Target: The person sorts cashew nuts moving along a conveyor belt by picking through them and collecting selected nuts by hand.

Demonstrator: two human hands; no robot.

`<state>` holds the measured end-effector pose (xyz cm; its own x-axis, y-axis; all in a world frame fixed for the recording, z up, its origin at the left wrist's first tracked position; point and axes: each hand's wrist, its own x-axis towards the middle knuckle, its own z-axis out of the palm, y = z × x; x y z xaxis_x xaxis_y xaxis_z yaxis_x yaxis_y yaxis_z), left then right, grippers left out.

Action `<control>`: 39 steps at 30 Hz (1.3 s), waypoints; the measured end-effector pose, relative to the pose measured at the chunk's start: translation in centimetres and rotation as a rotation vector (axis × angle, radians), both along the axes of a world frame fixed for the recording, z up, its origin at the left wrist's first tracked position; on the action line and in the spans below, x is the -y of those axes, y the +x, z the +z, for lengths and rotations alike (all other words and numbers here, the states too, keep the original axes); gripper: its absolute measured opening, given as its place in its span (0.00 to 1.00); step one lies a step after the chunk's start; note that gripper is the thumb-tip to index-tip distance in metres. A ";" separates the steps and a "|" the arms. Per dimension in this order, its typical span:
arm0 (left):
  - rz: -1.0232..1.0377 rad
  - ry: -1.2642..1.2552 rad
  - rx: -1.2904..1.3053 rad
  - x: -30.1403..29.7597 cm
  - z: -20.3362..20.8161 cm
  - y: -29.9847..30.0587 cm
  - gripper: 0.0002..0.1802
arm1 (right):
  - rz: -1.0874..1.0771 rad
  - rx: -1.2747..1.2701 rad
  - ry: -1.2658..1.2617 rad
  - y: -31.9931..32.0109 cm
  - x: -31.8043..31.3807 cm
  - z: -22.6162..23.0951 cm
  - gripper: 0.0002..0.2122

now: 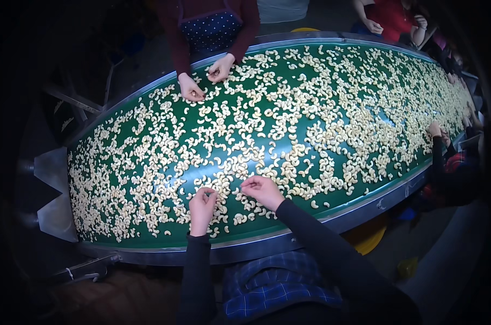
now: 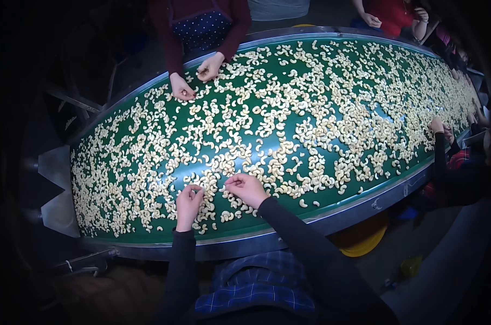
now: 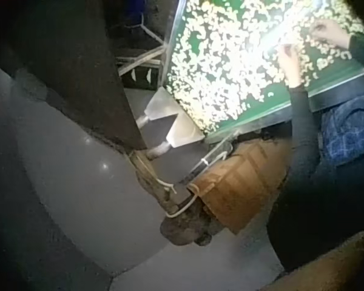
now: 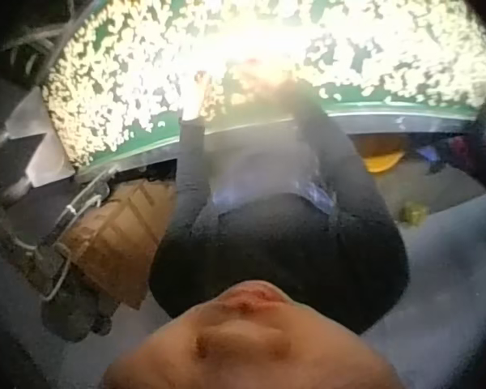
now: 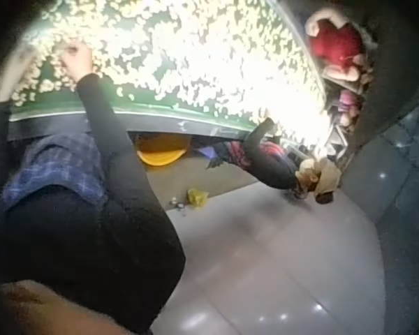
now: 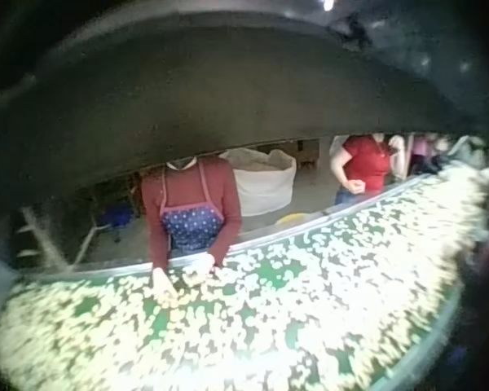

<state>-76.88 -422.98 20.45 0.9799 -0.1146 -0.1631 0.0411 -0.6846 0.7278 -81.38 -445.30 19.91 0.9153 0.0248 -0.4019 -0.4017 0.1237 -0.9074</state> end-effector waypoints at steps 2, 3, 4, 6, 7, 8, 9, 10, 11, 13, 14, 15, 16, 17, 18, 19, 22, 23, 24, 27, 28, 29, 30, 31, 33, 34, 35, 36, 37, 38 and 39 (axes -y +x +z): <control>-0.020 -0.071 0.069 2.3 0.6 0.2 0.07 | -0.026 -0.114 0.233 -2.0 1.9 0.4 0.11; -0.065 -0.060 0.195 3.0 -0.2 0.6 0.08 | -0.054 -0.090 0.255 -3.1 2.2 -0.2 0.10; -0.093 -0.037 0.242 4.1 -0.5 1.0 0.08 | -0.045 -0.098 0.247 -4.1 3.0 0.1 0.10; -0.125 -0.018 0.289 5.5 -1.3 1.6 0.09 | -0.050 -0.123 0.261 -6.1 4.3 0.6 0.10; -0.134 0.035 0.291 5.7 -1.9 1.9 0.11 | -0.055 -0.122 0.258 -7.2 5.1 0.4 0.10; -0.142 0.088 0.294 5.8 -2.5 2.2 0.12 | -0.052 -0.133 0.207 -8.4 6.0 0.0 0.10; -0.183 0.141 0.302 6.0 -2.8 2.5 0.13 | -0.060 -0.146 0.151 -9.2 7.3 -0.2 0.10; -0.179 0.147 0.244 5.4 -2.6 2.5 0.12 | -0.058 -0.160 0.082 -9.7 8.0 1.1 0.11; -0.173 0.153 0.186 4.9 -2.5 2.3 0.12 | -0.056 -0.160 0.085 -10.4 8.8 1.8 0.11; -0.142 0.149 0.184 6.3 -1.1 1.7 0.10 | -0.132 -0.198 -0.085 -12.3 11.1 2.4 0.11; -0.116 0.126 0.154 7.5 0.0 1.3 0.09 | -0.189 -0.190 -0.057 -13.5 12.3 1.6 0.12; -0.081 0.109 0.126 8.1 0.8 0.9 0.09 | -0.191 -0.190 -0.055 -14.1 13.1 1.9 0.12; -0.113 0.114 0.146 8.7 0.2 1.0 0.08 | -0.207 -0.234 -0.104 -14.6 13.8 2.6 0.12; -0.115 0.115 0.146 9.0 -0.6 1.0 0.08 | -0.223 -0.277 -0.153 -14.9 14.4 3.1 0.12; -0.135 0.116 0.204 9.3 -1.3 0.9 0.07 | -0.260 -0.222 -0.149 -15.2 14.7 3.2 0.12; -0.155 0.114 0.265 9.6 -1.8 0.9 0.07 | -0.262 -0.220 -0.149 -15.7 15.3 3.2 0.12; -0.155 0.191 0.243 9.6 -2.1 0.8 0.07 | -0.311 -0.259 -0.160 -17.2 17.7 2.7 0.11; -0.161 0.207 0.269 9.4 -2.5 0.8 0.08 | -0.357 -0.273 -0.144 -17.5 18.4 2.7 0.11; -0.154 0.212 0.276 9.4 -2.6 0.6 0.08 | -0.399 -0.286 -0.127 -17.7 19.1 2.7 0.11; -0.139 0.082 0.146 9.3 -2.7 0.0 0.06 | -0.404 -0.360 -0.152 -18.2 20.8 3.5 0.11; -0.054 -0.116 -0.012 9.5 -2.7 -0.1 0.06 | -0.407 -0.360 -0.152 -18.3 21.2 3.5 0.11; 0.081 -0.362 -0.196 9.9 -2.9 -0.2 0.07 | -0.406 -0.324 -0.168 -18.4 21.6 3.5 0.11; 0.065 -0.281 -0.084 10.5 -2.5 -0.1 0.07 | -0.404 -0.287 -0.185 -18.5 22.0 3.6 0.11; 0.048 -0.199 0.028 11.0 -2.1 0.0 0.07 | -0.405 -0.288 -0.186 -18.5 22.5 3.5 0.11; -0.018 -0.071 0.115 13.2 0.3 0.3 0.06 | -0.380 -0.314 -0.167 -18.5 23.5 3.3 0.11; -0.073 0.036 0.222 13.3 -1.1 0.8 0.07 | -0.381 -0.315 -0.167 -18.4 24.0 3.1 0.11; -0.109 0.015 0.442 12.6 -3.2 1.4 0.09 | -0.355 -0.298 -0.161 -18.0 24.0 3.0 0.11; -0.103 0.146 0.345 13.1 -2.8 1.5 0.09 | -0.350 -0.292 -0.162 -18.0 24.6 2.8 0.11; -0.097 0.277 0.248 13.7 -2.1 1.6 0.10 | -0.354 -0.294 -0.165 -18.1 25.1 2.8 0.11; -0.112 0.311 0.248 13.8 -2.3 1.8 0.12 | -0.331 -0.279 -0.213 -18.1 25.7 2.7 0.12; -0.136 0.334 0.212 14.4 -1.4 1.7 0.10 | -0.307 -0.264 -0.259 -18.2 26.1 2.6 0.12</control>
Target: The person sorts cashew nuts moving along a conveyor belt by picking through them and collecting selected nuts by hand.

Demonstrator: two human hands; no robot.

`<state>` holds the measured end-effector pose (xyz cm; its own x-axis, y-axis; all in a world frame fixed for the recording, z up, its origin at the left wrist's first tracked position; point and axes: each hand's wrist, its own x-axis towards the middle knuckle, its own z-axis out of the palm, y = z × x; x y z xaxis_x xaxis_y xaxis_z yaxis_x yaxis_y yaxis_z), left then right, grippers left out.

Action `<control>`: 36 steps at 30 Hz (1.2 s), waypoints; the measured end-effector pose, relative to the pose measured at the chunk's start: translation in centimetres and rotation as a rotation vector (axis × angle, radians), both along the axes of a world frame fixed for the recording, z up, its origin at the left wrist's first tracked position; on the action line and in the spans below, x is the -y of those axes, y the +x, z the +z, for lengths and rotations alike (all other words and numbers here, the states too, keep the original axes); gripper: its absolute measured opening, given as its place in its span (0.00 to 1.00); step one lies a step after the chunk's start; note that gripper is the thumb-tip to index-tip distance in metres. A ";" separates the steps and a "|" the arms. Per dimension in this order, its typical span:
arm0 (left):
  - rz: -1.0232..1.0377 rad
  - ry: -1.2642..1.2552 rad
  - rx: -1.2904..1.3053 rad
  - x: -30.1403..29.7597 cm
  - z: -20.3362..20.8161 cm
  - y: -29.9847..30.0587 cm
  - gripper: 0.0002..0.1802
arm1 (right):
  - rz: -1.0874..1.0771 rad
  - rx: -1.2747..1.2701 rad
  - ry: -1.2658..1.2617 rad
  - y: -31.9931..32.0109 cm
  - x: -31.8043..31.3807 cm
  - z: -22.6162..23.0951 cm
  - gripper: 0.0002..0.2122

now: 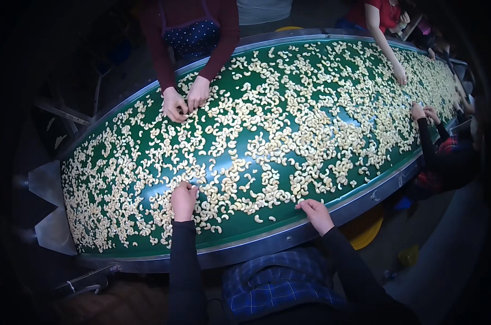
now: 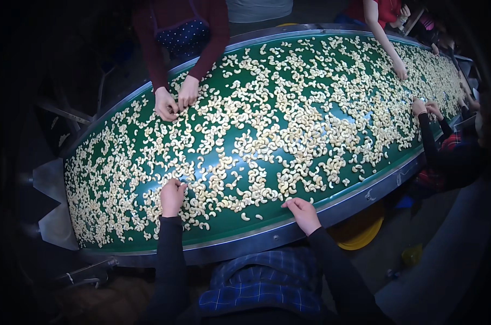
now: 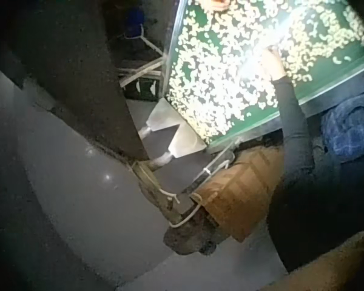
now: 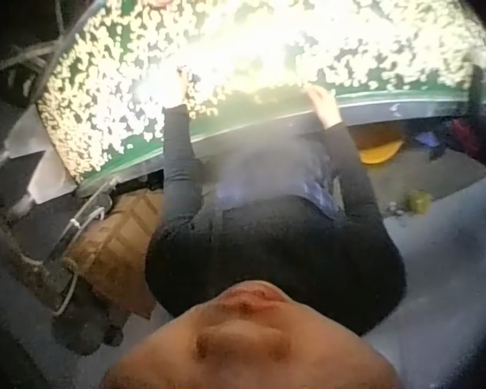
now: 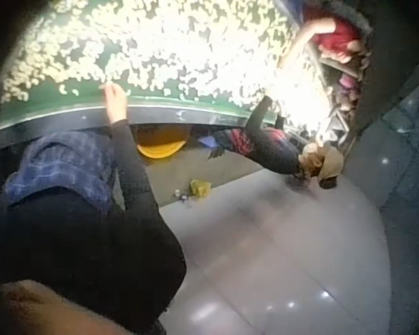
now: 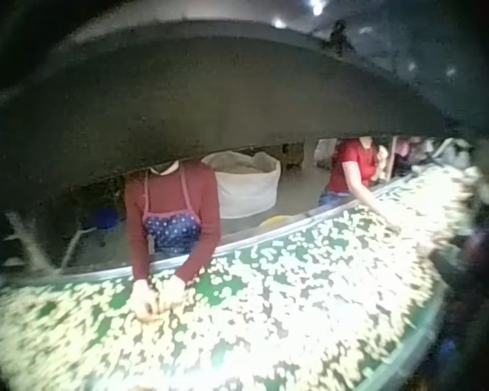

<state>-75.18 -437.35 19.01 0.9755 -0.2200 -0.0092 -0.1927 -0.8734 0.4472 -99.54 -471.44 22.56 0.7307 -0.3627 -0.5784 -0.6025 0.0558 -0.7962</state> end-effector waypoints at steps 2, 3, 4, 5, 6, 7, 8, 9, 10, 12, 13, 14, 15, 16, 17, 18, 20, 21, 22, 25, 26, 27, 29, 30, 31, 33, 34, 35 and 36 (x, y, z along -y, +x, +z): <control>0.055 -0.429 -0.395 0.6 -0.2 -0.6 0.08 | -0.016 0.005 0.024 0.0 1.0 -0.1 0.12; 0.114 -0.765 -0.657 1.7 1.0 -1.5 0.07 | -0.030 0.013 0.054 0.1 1.3 -0.3 0.12; 0.089 -1.159 -0.792 2.7 1.5 -2.8 0.08 | -0.032 0.013 0.055 0.2 1.5 -0.1 0.12; 0.149 -1.214 -0.831 4.6 1.6 -3.9 0.08 | 0.000 0.011 0.054 0.3 1.7 0.2 0.12; 0.210 -1.269 -0.868 7.1 2.4 -4.9 0.08 | 0.033 0.012 0.054 0.5 1.9 0.3 0.12; 0.162 -1.109 -0.809 8.4 1.9 -5.3 0.07 | 0.057 0.022 0.057 0.4 2.1 -0.3 0.12; 0.115 -0.949 -0.749 9.8 1.3 -5.5 0.07 | 0.057 0.024 0.055 0.4 2.3 -0.6 0.12; 0.045 -0.819 -0.503 12.1 0.6 -5.6 0.08 | 0.088 0.064 0.034 0.3 2.6 -0.9 0.12; -0.017 -0.769 -0.383 13.6 0.0 -5.2 0.09 | 0.122 0.105 0.017 0.4 2.8 -0.9 0.12; -0.157 -0.342 0.004 15.5 -0.3 -5.0 0.11 | 0.118 0.113 0.020 0.2 3.7 -0.6 0.12; -0.137 -0.320 0.011 16.2 -0.1 -4.8 0.11 | 0.132 0.099 -0.025 0.0 4.4 -0.8 0.12; -0.142 -0.170 -0.062 16.1 0.4 -4.7 0.11 | 0.146 0.085 -0.070 -0.4 5.2 -1.2 0.12; -0.164 -0.156 -0.060 16.0 0.3 -4.7 0.12 | 0.115 0.125 -0.103 -0.7 5.8 -1.7 0.10; -0.185 -0.142 -0.057 15.9 0.2 -4.7 0.13 | 0.108 0.123 -0.112 -1.1 6.7 -2.1 0.10; -0.203 -0.262 -0.152 16.3 0.6 -4.8 0.14 | 0.027 0.089 -0.102 -1.1 7.3 -2.2 0.10; -0.109 -0.480 -0.492 16.9 1.0 -5.4 0.12 | -0.053 0.056 -0.092 -1.0 7.9 -2.2 0.10; 0.015 -1.082 -0.943 18.0 1.7 -7.6 0.09 | 0.040 0.045 0.133 0.3 8.1 0.5 0.10; -0.107 -1.154 -1.008 18.3 0.8 -8.7 0.11 | 0.070 0.127 0.273 1.3 7.1 2.2 0.10; -0.021 -1.135 -1.134 20.9 2.2 -10.2 0.16 | 0.076 0.198 0.399 1.8 7.0 3.0 0.10; 0.088 -1.338 -1.368 25.2 2.5 -13.6 0.22 | 0.296 0.440 -0.460 4.6 9.0 3.0 0.07; 0.029 -1.409 -1.419 26.1 2.1 -14.1 0.23 | 0.241 0.538 -0.735 5.8 10.2 0.9 0.06; 0.112 -1.426 -1.497 27.4 2.7 -14.4 0.22 | 0.260 0.475 -0.783 5.9 11.8 -0.5 0.06; 0.053 -1.389 -1.451 27.7 1.9 -14.2 0.21 | 0.367 0.384 -0.733 6.2 13.6 -2.0 0.07; 0.001 -1.352 -1.410 27.5 1.6 -14.0 0.21 | 0.378 0.393 -0.727 6.8 14.1 -1.6 0.07; 0.076 -1.312 -1.364 27.8 2.4 -13.9 0.21 | 0.472 0.341 -0.513 7.4 14.9 -0.9 0.07; 0.124 -1.323 -1.292 27.8 2.4 -13.1 0.19 | 0.422 0.412 -0.373 10.0 16.2 -0.9 0.07; 0.145 -1.308 -1.214 28.0 2.1 -12.7 0.19 | 0.275 0.432 -0.509 11.3 16.7 -1.2 0.06; 0.155 -1.298 -1.169 28.7 2.6 -12.2 0.17 | 0.230 0.526 -0.686 13.0 17.9 -2.2 0.05; 0.155 -1.298 -1.165 29.1 2.4 -11.6 0.17 | 0.179 0.619 -0.864 14.4 18.8 -2.7 0.04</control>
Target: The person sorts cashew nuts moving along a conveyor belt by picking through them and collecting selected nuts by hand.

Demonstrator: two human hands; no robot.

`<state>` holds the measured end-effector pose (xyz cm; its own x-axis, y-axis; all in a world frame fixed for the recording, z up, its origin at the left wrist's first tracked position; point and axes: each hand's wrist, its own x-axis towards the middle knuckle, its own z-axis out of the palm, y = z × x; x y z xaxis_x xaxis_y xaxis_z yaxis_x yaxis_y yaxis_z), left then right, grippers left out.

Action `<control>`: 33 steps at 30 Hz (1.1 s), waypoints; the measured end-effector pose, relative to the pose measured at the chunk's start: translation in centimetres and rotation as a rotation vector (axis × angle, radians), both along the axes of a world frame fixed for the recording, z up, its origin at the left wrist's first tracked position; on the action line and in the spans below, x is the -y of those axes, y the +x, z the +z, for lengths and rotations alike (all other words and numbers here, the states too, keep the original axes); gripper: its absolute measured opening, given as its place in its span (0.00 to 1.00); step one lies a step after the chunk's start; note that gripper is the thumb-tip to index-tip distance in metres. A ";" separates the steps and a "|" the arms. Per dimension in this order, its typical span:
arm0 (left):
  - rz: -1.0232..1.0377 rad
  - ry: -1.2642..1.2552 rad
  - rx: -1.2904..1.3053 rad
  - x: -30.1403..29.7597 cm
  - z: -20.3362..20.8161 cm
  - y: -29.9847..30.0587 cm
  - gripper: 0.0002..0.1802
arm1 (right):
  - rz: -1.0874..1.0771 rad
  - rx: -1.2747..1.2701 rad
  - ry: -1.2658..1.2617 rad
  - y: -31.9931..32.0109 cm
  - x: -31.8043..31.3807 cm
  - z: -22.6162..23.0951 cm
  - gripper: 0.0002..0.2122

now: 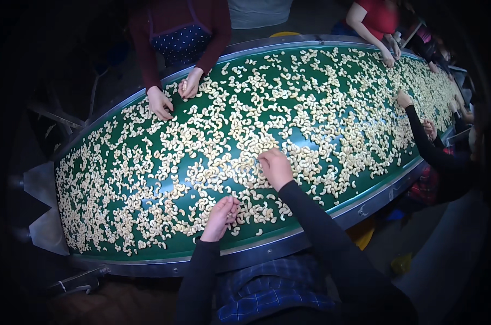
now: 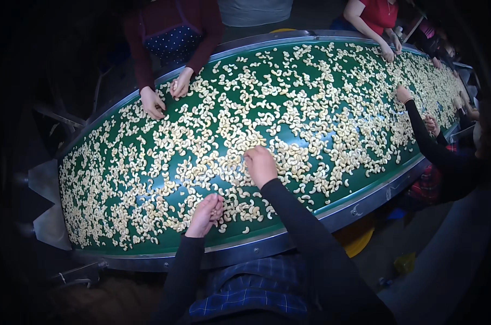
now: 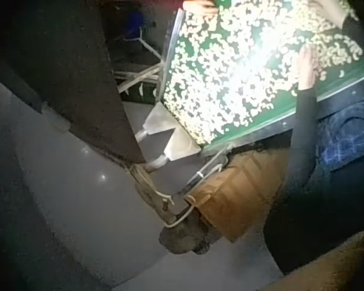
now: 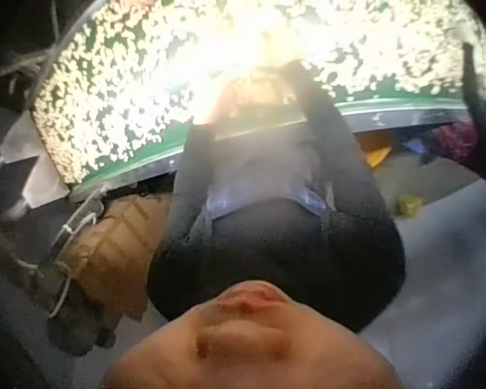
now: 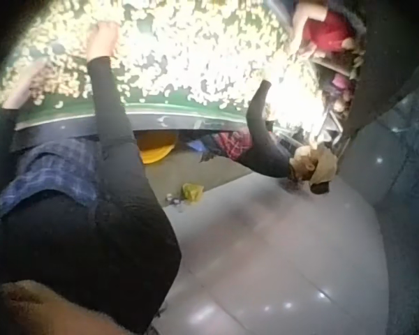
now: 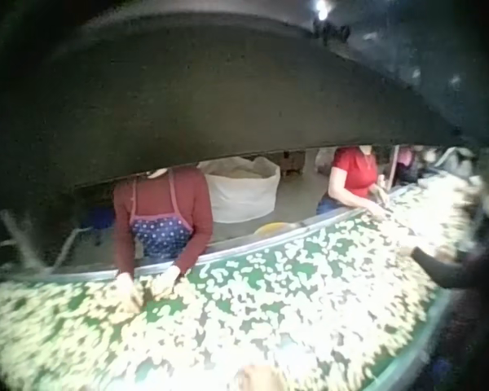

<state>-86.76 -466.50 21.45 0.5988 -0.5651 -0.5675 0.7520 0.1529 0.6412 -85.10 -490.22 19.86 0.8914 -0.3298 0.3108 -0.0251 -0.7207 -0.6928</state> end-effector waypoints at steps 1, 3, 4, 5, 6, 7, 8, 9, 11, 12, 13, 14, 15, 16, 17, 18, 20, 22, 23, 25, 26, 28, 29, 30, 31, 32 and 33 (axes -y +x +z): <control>0.000 0.039 0.063 0.4 -0.3 0.6 0.16 | 0.023 -0.051 -0.065 0.6 0.7 -0.4 0.04; 0.029 0.161 0.175 0.8 -0.5 2.4 0.13 | 0.084 -0.218 -0.105 1.7 1.2 -0.6 0.03; 0.080 0.339 0.335 1.5 -0.5 3.3 0.14 | 0.088 -0.216 -0.102 1.9 1.1 -0.9 0.03; 0.151 0.474 0.579 1.5 -2.1 4.5 0.13 | 0.097 -0.305 -0.193 2.0 0.3 -1.0 0.04; 0.223 0.617 0.822 1.1 -3.6 5.7 0.12 | 0.111 -0.392 -0.282 1.9 -0.6 -0.9 0.05; 0.129 0.819 0.898 2.6 -2.7 6.7 0.10 | 0.120 -0.448 -0.307 1.4 0.1 -1.1 0.05; 0.030 1.018 0.973 4.0 -1.8 7.4 0.09 | 0.105 -0.458 -0.312 0.4 1.1 -1.3 0.05; -0.001 1.169 1.116 3.8 -1.6 8.0 0.06 | 0.168 -0.390 -0.260 -0.2 0.7 -0.8 0.05; -0.052 1.229 1.159 4.1 -1.7 8.8 0.06 | 0.240 -0.275 -0.090 -1.8 1.7 -0.6 0.05; -0.109 1.285 1.194 4.2 -1.9 9.0 0.06 | 0.256 -0.306 0.027 -2.8 2.3 0.2 0.04; -0.112 1.300 1.225 3.7 -2.2 9.1 0.06 | 0.245 -0.344 0.206 -3.9 2.8 1.5 0.04; -0.110 1.308 1.222 3.5 -2.7 9.1 0.06 | 0.233 -0.382 0.385 -5.0 3.3 2.3 0.04; -0.106 1.323 1.337 3.5 -3.1 9.0 0.07 | 0.207 -0.364 0.453 -6.5 4.2 2.2 0.05; -0.105 1.333 1.452 3.7 -3.4 9.0 0.07 | 0.178 -0.350 0.521 -8.2 5.2 1.8 0.06; -0.205 1.413 1.450 4.4 -2.8 9.0 0.06 | 0.140 -0.381 0.548 -9.9 6.4 2.3 0.06; -0.203 1.429 1.449 3.8 -3.1 9.2 0.06 | 0.116 -0.413 0.588 -11.3 7.1 2.4 0.06; -0.051 1.175 1.284 2.0 -4.0 9.5 0.06 | 0.061 -0.438 0.604 -13.9 8.3 2.2 0.06; 0.052 0.893 1.098 1.7 -3.7 9.8 0.07 | -0.024 -0.453 0.797 -16.4 10.2 2.1 0.05; 0.209 0.487 0.716 0.3 -3.6 10.0 0.07 | -0.058 -0.468 0.784 -17.5 11.0 2.5 0.05; 0.490 0.001 0.341 0.6 -3.3 9.8 0.11 | -0.116 -0.461 0.802 -19.6 13.1 2.1 0.05; 0.582 0.071 0.286 1.2 -3.0 10.7 0.15 | -0.143 -0.448 0.799 -20.3 14.0 1.8 0.05; 0.609 0.264 0.349 0.4 -4.0 12.7 0.15 | -0.156 -0.431 0.808 -20.6 15.2 1.6 0.05; 0.531 0.565 0.606 -2.7 -5.4 14.5 0.15 | -0.138 -0.417 0.829 -20.0 14.9 1.6 0.06; 0.435 0.875 0.845 -5.4 -6.3 15.8 0.14 | -0.105 -0.420 0.840 -19.0 14.4 1.8 0.06; 0.447 1.074 1.013 -2.7 -6.1 16.3 0.12 | -0.136 -0.418 0.831 -19.0 15.0 2.1 0.06; 0.259 1.281 1.094 -0.8 -5.4 16.6 0.13 | -0.165 -0.417 0.823 -19.1 15.6 2.2 0.06; 0.221 1.343 1.098 -0.8 -5.5 17.0 0.13 | -0.155 -0.411 0.806 -18.9 15.8 2.3 0.06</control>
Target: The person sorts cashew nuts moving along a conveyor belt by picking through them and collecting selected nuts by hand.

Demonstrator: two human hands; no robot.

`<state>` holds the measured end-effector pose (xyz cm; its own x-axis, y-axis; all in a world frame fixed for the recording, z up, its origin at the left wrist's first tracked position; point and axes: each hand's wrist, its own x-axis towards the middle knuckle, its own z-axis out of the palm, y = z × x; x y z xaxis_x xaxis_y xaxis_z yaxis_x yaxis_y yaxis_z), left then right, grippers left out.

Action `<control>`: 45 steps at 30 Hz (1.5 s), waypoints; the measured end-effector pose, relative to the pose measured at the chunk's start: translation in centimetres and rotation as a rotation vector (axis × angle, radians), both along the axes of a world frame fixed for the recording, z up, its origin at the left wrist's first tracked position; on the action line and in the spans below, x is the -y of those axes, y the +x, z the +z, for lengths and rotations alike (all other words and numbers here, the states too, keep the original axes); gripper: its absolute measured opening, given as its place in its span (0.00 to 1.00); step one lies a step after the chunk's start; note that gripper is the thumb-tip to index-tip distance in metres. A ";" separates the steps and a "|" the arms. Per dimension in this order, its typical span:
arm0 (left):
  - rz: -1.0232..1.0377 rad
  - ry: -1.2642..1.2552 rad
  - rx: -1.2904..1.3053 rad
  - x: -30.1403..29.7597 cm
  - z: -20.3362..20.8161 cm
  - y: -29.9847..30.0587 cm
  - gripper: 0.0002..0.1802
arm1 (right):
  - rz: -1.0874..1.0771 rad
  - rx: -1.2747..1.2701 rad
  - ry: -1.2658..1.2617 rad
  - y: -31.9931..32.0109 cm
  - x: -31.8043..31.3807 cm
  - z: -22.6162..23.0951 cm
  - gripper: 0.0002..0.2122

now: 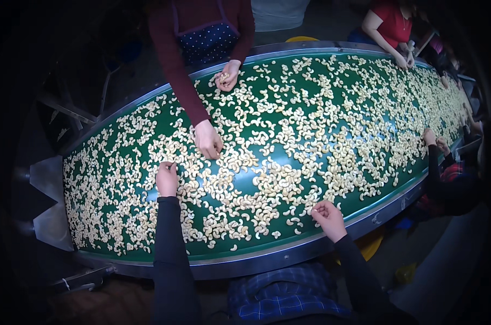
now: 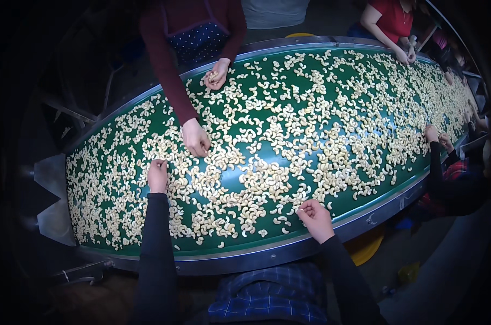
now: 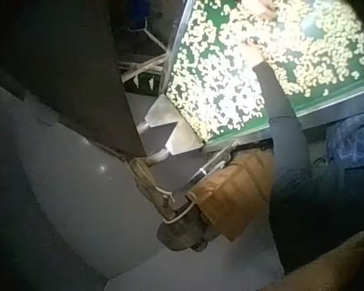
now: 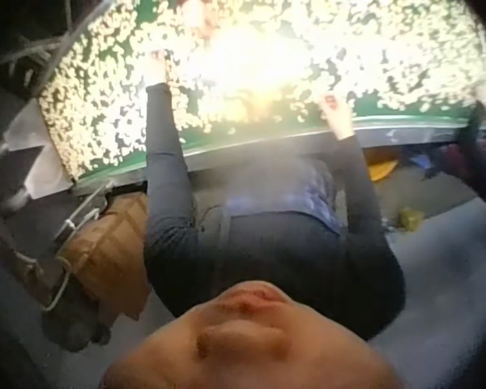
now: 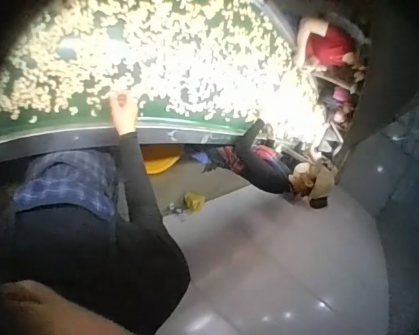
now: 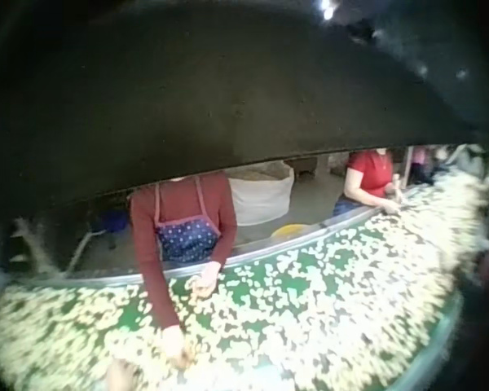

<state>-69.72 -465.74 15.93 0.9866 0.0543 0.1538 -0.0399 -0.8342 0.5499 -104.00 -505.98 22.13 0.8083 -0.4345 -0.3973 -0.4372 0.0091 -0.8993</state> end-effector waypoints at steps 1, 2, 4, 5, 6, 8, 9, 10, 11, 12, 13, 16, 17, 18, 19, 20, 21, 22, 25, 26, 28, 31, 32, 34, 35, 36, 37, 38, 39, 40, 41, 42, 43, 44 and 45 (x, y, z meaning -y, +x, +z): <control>0.007 0.069 -0.010 -0.4 0.1 0.5 0.13 | -0.002 0.000 0.001 0.2 0.1 0.2 0.06; -0.014 0.109 -0.065 -0.9 0.4 1.0 0.13 | 0.008 -0.001 0.022 0.5 0.1 0.4 0.06; -0.097 0.126 -0.094 -2.9 0.6 1.4 0.15 | 0.039 0.030 0.042 0.6 0.2 0.3 0.05; -0.129 0.104 -0.141 -3.9 0.7 1.3 0.16 | 0.047 0.034 0.049 0.5 0.2 0.3 0.05; -0.095 -0.213 -0.336 -2.2 1.2 0.8 0.14 | 0.012 0.002 0.075 -0.2 0.8 0.1 0.04; -0.119 -1.099 -0.624 -0.9 1.7 -0.9 0.13 | -0.029 -0.021 0.103 -1.0 1.7 0.1 0.03; -0.178 -1.320 -0.586 -1.2 1.6 -2.3 0.12 | -0.026 -0.009 0.179 -1.3 2.0 0.4 0.03; -0.186 -1.320 -0.597 0.1 2.2 -3.0 0.12 | -0.026 -0.003 0.252 -1.8 2.2 0.4 0.04; -0.104 -1.311 -0.560 1.8 2.6 -3.9 0.12 | -0.041 -0.006 0.247 -2.3 2.6 0.3 0.04; -0.021 -1.300 -0.515 3.0 3.2 -4.6 0.13 | -0.023 -0.040 0.242 -2.7 3.0 0.4 0.04; -0.031 -1.197 -0.464 1.8 2.6 -3.9 0.13 | 0.016 -0.064 0.247 -2.5 2.9 0.5 0.05; -0.035 -0.395 -0.124 2.5 1.5 -0.9 0.12 | 0.057 -0.105 0.182 -2.1 3.0 0.9 0.06; -0.043 -0.161 0.051 3.4 1.4 -0.1 0.11 | 0.068 -0.110 0.164 -2.0 3.1 1.1 0.06; -0.047 0.001 0.002 4.5 1.7 0.3 0.09 | 0.067 -0.112 0.161 -2.1 3.3 1.2 0.06; -0.050 0.163 -0.047 5.5 2.5 0.4 0.08 | 0.054 -0.111 0.139 -2.2 3.6 1.3 0.06; -0.094 0.204 0.003 5.0 1.3 1.3 0.08 | 0.043 -0.110 0.118 -2.3 3.8 1.4 0.06; -0.086 0.209 0.007 3.9 0.8 1.7 0.08 | 0.051 -0.105 0.122 -2.4 4.0 1.4 0.06; -0.119 0.143 -0.026 3.2 0.7 2.0 0.10 | 0.056 -0.092 0.124 -2.6 4.2 1.4 0.06; -0.041 -0.390 -0.327 3.9 1.6 1.0 0.15 | 0.039 -0.105 0.125 -3.6 5.6 1.3 0.06; -0.085 -0.290 -0.161 3.9 0.5 0.6 0.14 | 0.025 -0.133 0.126 -3.9 6.2 1.2 0.05; -0.120 -0.092 -0.074 7.0 3.5 -1.8 0.14 | 0.027 -0.136 0.101 -4.4 7.4 1.1 0.05; -0.160 0.218 -0.041 7.8 1.4 -0.5 0.15 | 0.042 -0.128 0.076 -4.4 8.6 0.9 0.05; -0.130 0.254 -0.064 8.0 1.3 -0.2 0.15 | 0.044 -0.119 0.072 -4.2 8.8 0.8 0.05; -0.152 0.338 -0.041 8.3 1.0 0.5 0.15 | 0.049 -0.114 0.067 -3.8 9.4 0.6 0.06; -0.158 0.396 -0.056 8.1 1.1 0.9 0.15 | 0.055 -0.105 0.064 -3.5 9.6 0.7 0.06; -0.155 0.424 -0.087 6.6 1.1 1.2 0.16 | 0.091 -0.090 0.056 -2.8 9.5 0.9 0.06; -0.196 0.375 -0.174 3.0 1.4 1.5 0.17 | 0.130 -0.057 0.083 -2.0 9.1 0.7 0.06; -0.221 0.238 -0.275 5.3 1.6 0.6 0.20 | 0.113 -0.072 0.059 -2.2 9.9 0.5 0.06; -0.136 -0.177 -0.447 8.9 2.6 -1.1 0.19 | 0.086 -0.087 0.028 -2.6 11.0 0.6 0.06; -0.161 -0.528 -0.661 9.6 3.6 -2.2 0.15 | 0.061 -0.068 -0.006 -2.5 11.5 0.1 0.06; -0.172 -1.028 -0.806 11.6 4.2 -4.6 0.11 | 0.031 -0.055 -0.042 -2.7 12.2 -0.7 0.07; -0.216 -1.319 -0.814 12.1 4.0 -7.5 0.09 | -0.014 -0.077 -0.035 -2.3 12.4 -0.8 0.06; -0.230 -1.463 -0.855 15.6 6.3 -10.8 0.09 | -0.047 -0.102 -0.087 -2.5 12.8 -2.1 0.07; -0.151 -1.467 -0.906 16.8 6.3 -13.7 0.10 | -0.029 -0.067 -0.020 -2.0 12.1 -1.7 0.07; -0.324 -1.393 -0.913 17.5 4.8 -16.1 0.13 | 0.000 -0.028 0.051 -1.2 11.1 -0.9 0.07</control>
<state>-85.81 -483.22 20.77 0.7168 -0.5595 -0.4161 0.6225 0.2447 0.7434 -105.23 -517.07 21.22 0.7967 -0.4128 -0.4415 -0.4623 0.0542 -0.8850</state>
